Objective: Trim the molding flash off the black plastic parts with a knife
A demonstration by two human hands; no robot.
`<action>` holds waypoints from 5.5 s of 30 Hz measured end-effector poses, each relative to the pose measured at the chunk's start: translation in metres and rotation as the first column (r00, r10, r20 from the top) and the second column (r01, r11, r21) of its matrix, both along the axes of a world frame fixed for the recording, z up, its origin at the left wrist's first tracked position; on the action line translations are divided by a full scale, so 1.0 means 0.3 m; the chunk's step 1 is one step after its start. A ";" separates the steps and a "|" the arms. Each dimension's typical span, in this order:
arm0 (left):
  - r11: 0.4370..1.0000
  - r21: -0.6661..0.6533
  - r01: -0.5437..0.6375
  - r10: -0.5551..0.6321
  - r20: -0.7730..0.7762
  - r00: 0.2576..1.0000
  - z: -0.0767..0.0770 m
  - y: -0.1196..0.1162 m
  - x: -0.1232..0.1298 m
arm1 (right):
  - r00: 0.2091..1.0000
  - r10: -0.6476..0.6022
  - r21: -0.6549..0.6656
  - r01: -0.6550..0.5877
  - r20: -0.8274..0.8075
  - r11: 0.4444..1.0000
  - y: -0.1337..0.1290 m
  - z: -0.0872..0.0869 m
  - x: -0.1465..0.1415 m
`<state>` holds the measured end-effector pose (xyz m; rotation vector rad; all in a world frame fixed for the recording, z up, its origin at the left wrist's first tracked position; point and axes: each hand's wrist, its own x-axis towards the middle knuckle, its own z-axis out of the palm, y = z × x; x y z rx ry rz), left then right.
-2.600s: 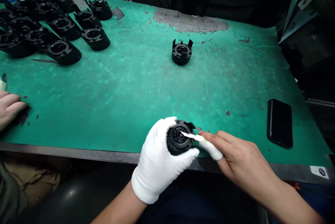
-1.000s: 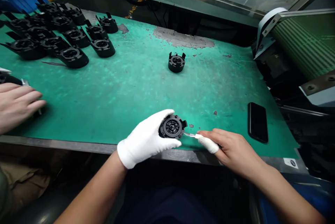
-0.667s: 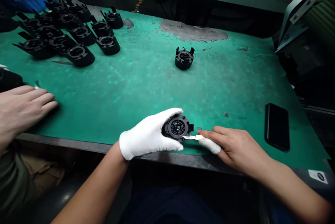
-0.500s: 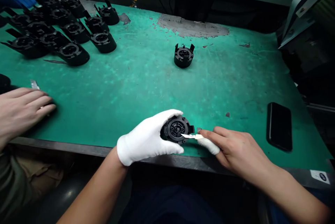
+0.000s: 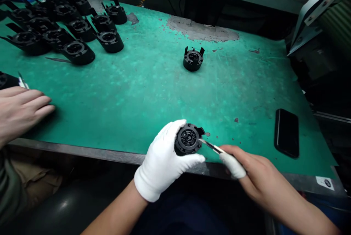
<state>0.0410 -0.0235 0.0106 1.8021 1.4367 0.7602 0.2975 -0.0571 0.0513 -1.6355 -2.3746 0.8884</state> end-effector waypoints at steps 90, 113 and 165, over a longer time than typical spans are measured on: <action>0.999 -0.045 -0.030 0.030 -0.010 1.000 0.020 0.041 -0.097 | 0.994 -0.019 0.015 0.021 -0.106 1.000 0.016 -0.040 0.008; 0.960 0.204 -0.190 0.212 -0.089 0.973 -0.079 -0.037 0.043 | 0.964 -0.041 0.189 -0.010 0.264 0.982 0.045 -0.082 -0.097; 0.958 0.256 -0.125 0.153 -0.091 0.984 -0.068 -0.020 0.041 | 0.977 -0.214 0.114 0.215 -0.025 0.970 0.011 -0.080 -0.115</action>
